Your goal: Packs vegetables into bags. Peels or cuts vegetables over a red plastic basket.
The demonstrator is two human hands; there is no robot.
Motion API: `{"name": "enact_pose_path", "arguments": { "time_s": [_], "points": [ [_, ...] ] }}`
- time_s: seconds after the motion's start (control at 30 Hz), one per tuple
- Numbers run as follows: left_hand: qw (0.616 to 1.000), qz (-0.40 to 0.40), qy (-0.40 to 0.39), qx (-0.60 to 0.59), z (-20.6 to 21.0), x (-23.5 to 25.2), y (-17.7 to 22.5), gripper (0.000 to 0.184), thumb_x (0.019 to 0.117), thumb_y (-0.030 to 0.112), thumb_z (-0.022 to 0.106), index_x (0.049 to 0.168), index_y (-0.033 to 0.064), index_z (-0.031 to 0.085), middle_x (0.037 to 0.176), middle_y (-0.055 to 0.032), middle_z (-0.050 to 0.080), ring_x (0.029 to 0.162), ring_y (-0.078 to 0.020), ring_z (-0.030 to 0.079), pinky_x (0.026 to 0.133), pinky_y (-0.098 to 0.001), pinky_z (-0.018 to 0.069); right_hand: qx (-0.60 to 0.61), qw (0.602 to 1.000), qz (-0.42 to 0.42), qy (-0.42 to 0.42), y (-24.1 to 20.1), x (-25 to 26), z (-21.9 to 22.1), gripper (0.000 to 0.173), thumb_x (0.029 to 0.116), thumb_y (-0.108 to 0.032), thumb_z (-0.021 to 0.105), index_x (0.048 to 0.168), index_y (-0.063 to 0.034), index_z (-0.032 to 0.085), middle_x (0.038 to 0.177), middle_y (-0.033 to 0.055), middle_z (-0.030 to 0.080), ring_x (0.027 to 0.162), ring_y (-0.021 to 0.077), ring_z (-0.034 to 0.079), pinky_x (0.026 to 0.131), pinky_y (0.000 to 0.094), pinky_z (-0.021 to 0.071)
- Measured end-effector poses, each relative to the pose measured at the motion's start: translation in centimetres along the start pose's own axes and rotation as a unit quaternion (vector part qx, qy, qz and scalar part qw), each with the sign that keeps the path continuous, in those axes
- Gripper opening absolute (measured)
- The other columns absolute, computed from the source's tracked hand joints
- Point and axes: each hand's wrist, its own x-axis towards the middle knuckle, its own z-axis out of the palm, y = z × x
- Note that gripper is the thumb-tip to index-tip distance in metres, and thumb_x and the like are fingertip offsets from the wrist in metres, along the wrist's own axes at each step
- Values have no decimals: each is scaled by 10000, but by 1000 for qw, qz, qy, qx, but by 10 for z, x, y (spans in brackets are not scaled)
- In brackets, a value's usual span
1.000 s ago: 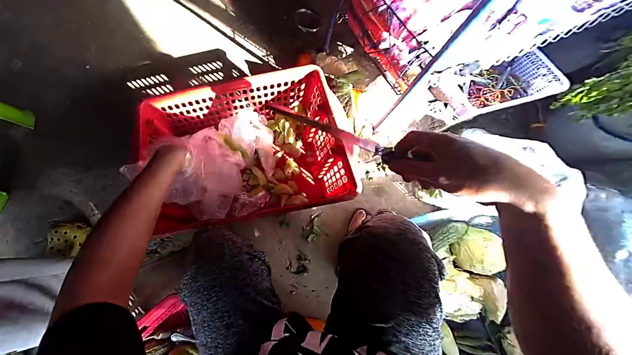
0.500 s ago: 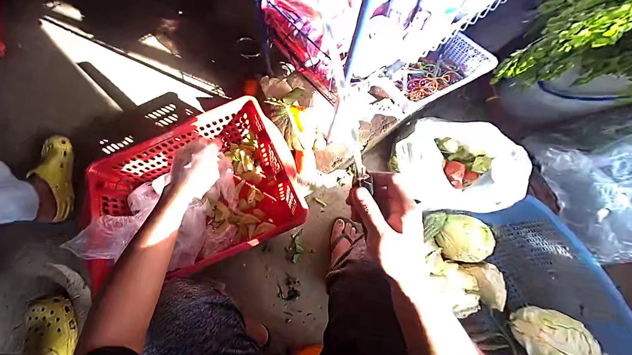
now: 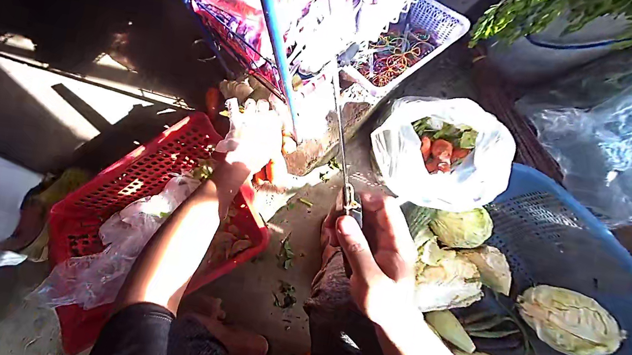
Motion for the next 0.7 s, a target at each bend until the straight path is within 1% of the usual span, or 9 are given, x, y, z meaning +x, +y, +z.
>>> {"name": "enact_pose_path", "arguments": {
  "time_s": [0.13, 0.2, 0.27, 0.4, 0.47, 0.53, 0.57, 0.63, 0.7],
  "points": [
    [996, 55, 65, 7, 46, -43, 17, 613, 851, 531, 700, 1339, 162, 654, 1549, -179, 459, 1489, -438, 301, 1173, -745, 60, 14, 1000, 11, 5, 1, 2, -7, 233, 1061, -199, 505, 1193, -11, 546, 941, -37, 657, 781, 7, 635, 704, 184, 570],
    [1000, 16, -12, 9, 61, -64, 14, 626, 840, 438, 742, 1404, 201, 608, 1600, -169, 388, 1505, -474, 229, 1151, -772, 64, 29, 999, 12, 2, -1, 1, -8, 206, 1064, -192, 502, 1196, -37, 536, 942, -47, 652, 790, 8, 633, 715, 179, 565],
    [995, -43, -80, 51, 67, -75, 3, 767, 821, 426, 780, 1481, 142, 512, 1624, -215, 313, 1497, -504, 215, 1130, -785, 116, 35, 999, 6, 5, -1, -1, -9, 183, 1065, -193, 507, 1178, -54, 542, 924, -53, 654, 789, 10, 636, 715, 182, 566],
    [977, -140, -86, 135, 75, -75, -18, 754, 826, 305, 759, 1451, -22, 491, 1597, -314, 289, 1489, -545, 191, 1184, -738, 36, 37, 999, -1, 14, 0, -6, -9, 194, 1060, -197, 518, 1188, -53, 550, 931, -57, 668, 802, 3, 643, 719, 178, 569],
    [983, -143, -65, 94, 71, -65, -3, 654, 842, 371, 765, 1356, 8, 586, 1506, -273, 448, 1430, -496, 350, 1168, -736, 129, 44, 999, 0, 18, 0, -5, -7, 183, 1058, -179, 525, 1191, -56, 548, 929, -61, 666, 797, 1, 649, 716, 179, 577],
    [981, -167, -98, -13, 70, -45, 21, 581, 857, 554, 704, 1159, 58, 704, 1292, -193, 642, 1255, -383, 573, 1041, -641, 407, 56, 998, 7, 18, 2, -5, -3, 179, 1050, -160, 531, 1189, -49, 551, 915, -47, 664, 764, 16, 649, 681, 196, 584],
    [972, -184, -127, -76, 76, -34, 29, 580, 857, 574, 687, 1118, 58, 715, 1246, -179, 670, 1213, -356, 611, 986, -609, 468, 56, 998, 9, 16, 3, -4, -1, 175, 1046, -152, 531, 1181, -42, 551, 913, -44, 665, 761, 15, 649, 676, 195, 582],
    [942, -226, -143, -202, 79, -24, 43, 459, 934, 435, 633, 1118, 20, 705, 1238, -200, 669, 1213, -362, 609, 979, -606, 474, 55, 998, 14, 13, 3, -2, 3, 155, 1036, -123, 528, 1160, -34, 548, 915, -39, 669, 760, 8, 646, 680, 180, 572],
    [905, -278, -131, -293, 75, -23, 55, 558, 1028, 530, 497, 1157, 28, 704, 1299, -183, 646, 1267, -341, 576, 1038, -582, 436, 54, 998, 18, 10, 4, -1, 6, 154, 1031, -109, 530, 1153, -17, 551, 908, -33, 663, 747, 3, 636, 673, 167, 561]
  ]
}}
